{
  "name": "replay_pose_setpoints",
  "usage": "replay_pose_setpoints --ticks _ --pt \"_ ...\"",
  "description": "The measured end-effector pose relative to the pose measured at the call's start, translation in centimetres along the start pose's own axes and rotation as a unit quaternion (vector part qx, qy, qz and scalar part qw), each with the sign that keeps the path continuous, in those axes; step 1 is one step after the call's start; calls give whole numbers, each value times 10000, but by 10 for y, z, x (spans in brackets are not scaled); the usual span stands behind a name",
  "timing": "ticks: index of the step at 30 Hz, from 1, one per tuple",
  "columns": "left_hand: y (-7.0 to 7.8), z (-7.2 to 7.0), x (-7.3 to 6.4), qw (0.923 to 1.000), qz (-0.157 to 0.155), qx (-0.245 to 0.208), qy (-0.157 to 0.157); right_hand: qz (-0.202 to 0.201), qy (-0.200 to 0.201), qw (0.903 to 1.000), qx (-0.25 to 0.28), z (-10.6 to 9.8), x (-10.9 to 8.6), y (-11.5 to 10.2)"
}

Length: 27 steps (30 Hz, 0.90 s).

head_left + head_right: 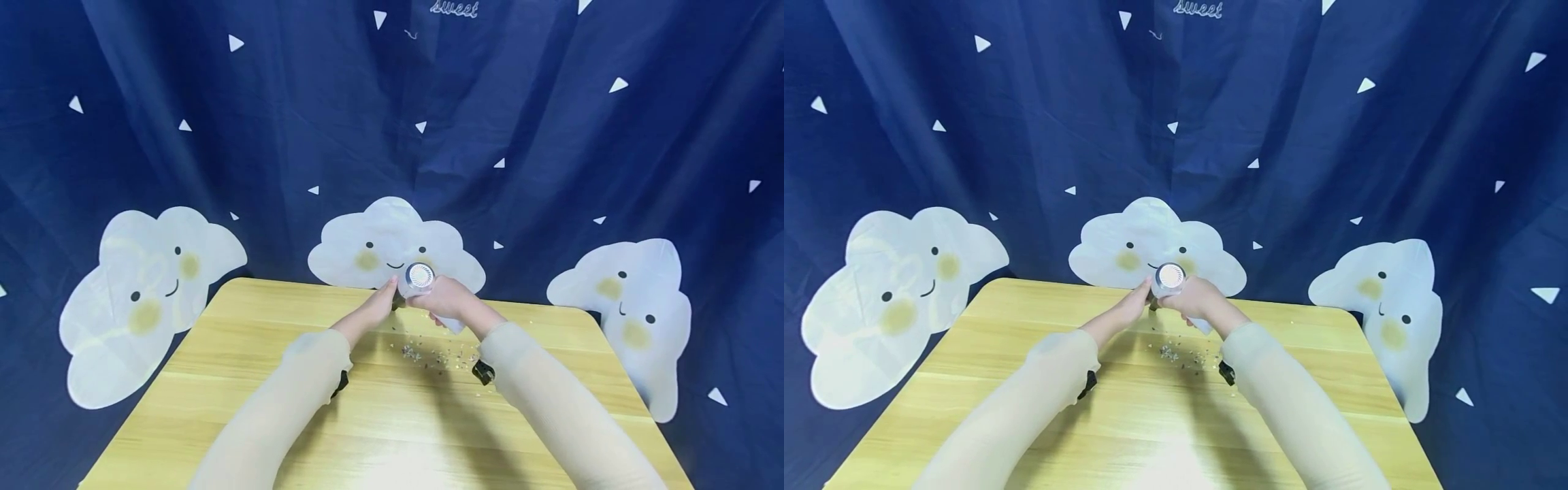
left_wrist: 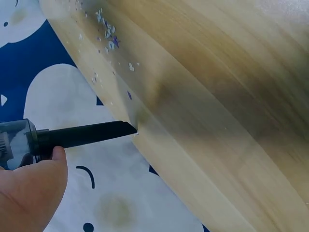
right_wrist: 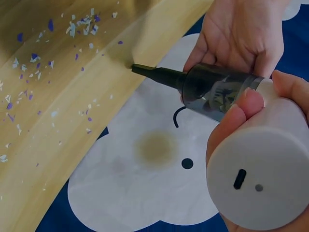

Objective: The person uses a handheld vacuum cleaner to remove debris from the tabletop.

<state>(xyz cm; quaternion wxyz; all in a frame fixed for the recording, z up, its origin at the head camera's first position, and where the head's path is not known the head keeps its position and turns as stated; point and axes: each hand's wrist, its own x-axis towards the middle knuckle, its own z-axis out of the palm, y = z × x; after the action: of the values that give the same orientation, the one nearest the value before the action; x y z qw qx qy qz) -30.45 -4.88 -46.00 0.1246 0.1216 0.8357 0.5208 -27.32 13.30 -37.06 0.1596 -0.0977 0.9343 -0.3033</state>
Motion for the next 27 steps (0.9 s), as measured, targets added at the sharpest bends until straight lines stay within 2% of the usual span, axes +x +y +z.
replay_pose_setpoints --ticks 7,14,22,27 --pt "6 6 -6 9999 -130 95 16 91 -24 9997 227 -4 -9 4" --pt "8 11 -11 9998 -191 71 32 -172 -159 9992 339 -9 -16 7" --pt "10 16 -19 9997 -118 212 -12 -127 -435 9967 673 -10 -24 11" --pt "12 18 -24 9997 -70 220 32 -206 -433 9968 640 -11 -29 11"
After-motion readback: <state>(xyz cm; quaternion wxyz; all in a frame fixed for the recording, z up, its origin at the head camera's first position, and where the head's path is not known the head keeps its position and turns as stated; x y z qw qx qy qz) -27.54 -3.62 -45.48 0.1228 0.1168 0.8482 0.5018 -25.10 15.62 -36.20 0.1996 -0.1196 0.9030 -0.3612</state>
